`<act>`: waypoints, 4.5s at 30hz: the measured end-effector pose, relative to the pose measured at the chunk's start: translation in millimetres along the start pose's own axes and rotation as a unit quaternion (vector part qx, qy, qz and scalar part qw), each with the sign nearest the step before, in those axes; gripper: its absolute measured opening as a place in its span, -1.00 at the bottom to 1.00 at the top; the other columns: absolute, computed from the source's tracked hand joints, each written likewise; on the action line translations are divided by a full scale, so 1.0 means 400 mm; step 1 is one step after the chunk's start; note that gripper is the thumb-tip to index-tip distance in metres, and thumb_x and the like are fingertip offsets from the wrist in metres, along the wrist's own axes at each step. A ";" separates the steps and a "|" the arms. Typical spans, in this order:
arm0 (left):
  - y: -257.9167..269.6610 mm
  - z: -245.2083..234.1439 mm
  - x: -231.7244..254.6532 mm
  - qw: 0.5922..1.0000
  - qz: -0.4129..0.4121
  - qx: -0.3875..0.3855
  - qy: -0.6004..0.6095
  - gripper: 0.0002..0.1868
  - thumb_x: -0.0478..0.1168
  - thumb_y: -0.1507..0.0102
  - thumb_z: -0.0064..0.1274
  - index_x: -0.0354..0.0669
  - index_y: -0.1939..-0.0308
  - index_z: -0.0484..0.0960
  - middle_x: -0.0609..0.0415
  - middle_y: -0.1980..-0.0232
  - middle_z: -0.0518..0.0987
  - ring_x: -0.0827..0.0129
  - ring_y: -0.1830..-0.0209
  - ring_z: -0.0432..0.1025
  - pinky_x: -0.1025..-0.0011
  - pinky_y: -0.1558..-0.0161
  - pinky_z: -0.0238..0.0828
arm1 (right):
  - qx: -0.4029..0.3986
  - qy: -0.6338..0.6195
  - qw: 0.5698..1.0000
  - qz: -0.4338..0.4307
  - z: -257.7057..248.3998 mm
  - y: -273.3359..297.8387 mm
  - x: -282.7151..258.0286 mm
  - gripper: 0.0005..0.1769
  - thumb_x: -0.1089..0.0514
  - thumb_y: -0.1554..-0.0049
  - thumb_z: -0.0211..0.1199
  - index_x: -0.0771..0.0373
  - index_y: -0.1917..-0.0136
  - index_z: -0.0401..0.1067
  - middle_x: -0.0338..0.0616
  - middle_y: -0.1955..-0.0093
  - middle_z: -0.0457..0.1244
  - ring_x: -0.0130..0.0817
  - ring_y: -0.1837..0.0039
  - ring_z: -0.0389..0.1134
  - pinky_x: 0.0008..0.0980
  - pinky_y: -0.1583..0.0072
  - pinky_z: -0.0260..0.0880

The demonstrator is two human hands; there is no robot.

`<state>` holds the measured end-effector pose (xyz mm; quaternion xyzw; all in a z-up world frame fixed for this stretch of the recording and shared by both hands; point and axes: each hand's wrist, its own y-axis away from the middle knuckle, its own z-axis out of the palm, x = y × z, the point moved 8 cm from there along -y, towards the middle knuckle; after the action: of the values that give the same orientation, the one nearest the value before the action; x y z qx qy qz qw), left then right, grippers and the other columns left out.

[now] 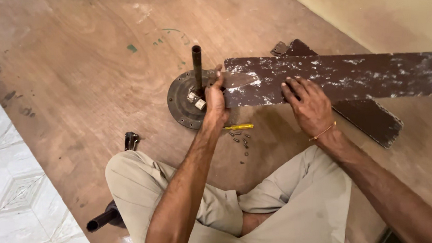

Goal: The person assembles a ceiling fan by attaching blades to the central motor housing using a screwdriver. They secure each blade with screws and washers, then remove the central rod and attach a decorative cap to the motor housing.

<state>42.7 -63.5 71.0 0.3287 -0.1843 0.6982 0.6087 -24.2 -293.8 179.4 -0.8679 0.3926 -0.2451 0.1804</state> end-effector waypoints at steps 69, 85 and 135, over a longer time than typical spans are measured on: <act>-0.227 0.105 -0.448 0.961 -0.059 0.078 -0.257 -0.76 -0.42 -0.24 0.14 -0.34 0.00 0.61 -0.02 0.16 0.67 0.36 0.26 0.58 0.40 0.25 0.68 | -0.361 -0.088 0.915 0.160 0.368 0.183 0.441 0.52 -0.51 0.49 0.55 -0.07 -0.63 0.06 0.31 -0.61 -0.15 0.31 -0.55 -0.02 0.26 -0.44 0.13; -0.507 0.170 -0.518 0.790 0.256 0.030 -0.557 -0.79 -0.40 -0.13 0.23 -0.37 0.15 0.73 -0.24 0.21 0.69 -0.01 0.21 0.63 0.17 0.12 0.55 | -0.390 -0.141 0.885 0.214 0.689 0.175 0.598 0.47 -0.51 0.45 0.55 -0.10 -0.63 0.09 0.39 -0.61 -0.19 0.36 -0.56 -0.05 0.36 -0.40 0.12; 0.162 0.008 0.323 0.693 0.423 0.075 -0.579 -0.54 -0.21 -0.25 0.16 -0.36 -0.18 0.51 -0.31 -0.13 0.53 -0.08 -0.12 0.46 0.07 -0.07 0.47 | -0.085 -0.604 0.784 0.119 0.308 -0.330 -0.280 -0.28 0.48 -0.04 0.01 0.36 -0.50 0.26 0.24 -0.29 0.32 -0.11 -0.27 0.41 -0.28 -0.23 0.44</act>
<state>-25.2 16.1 170.7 0.5992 -0.5670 0.5652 -0.0043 59.9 -109.9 113.9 -0.7966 0.3231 0.3868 0.3339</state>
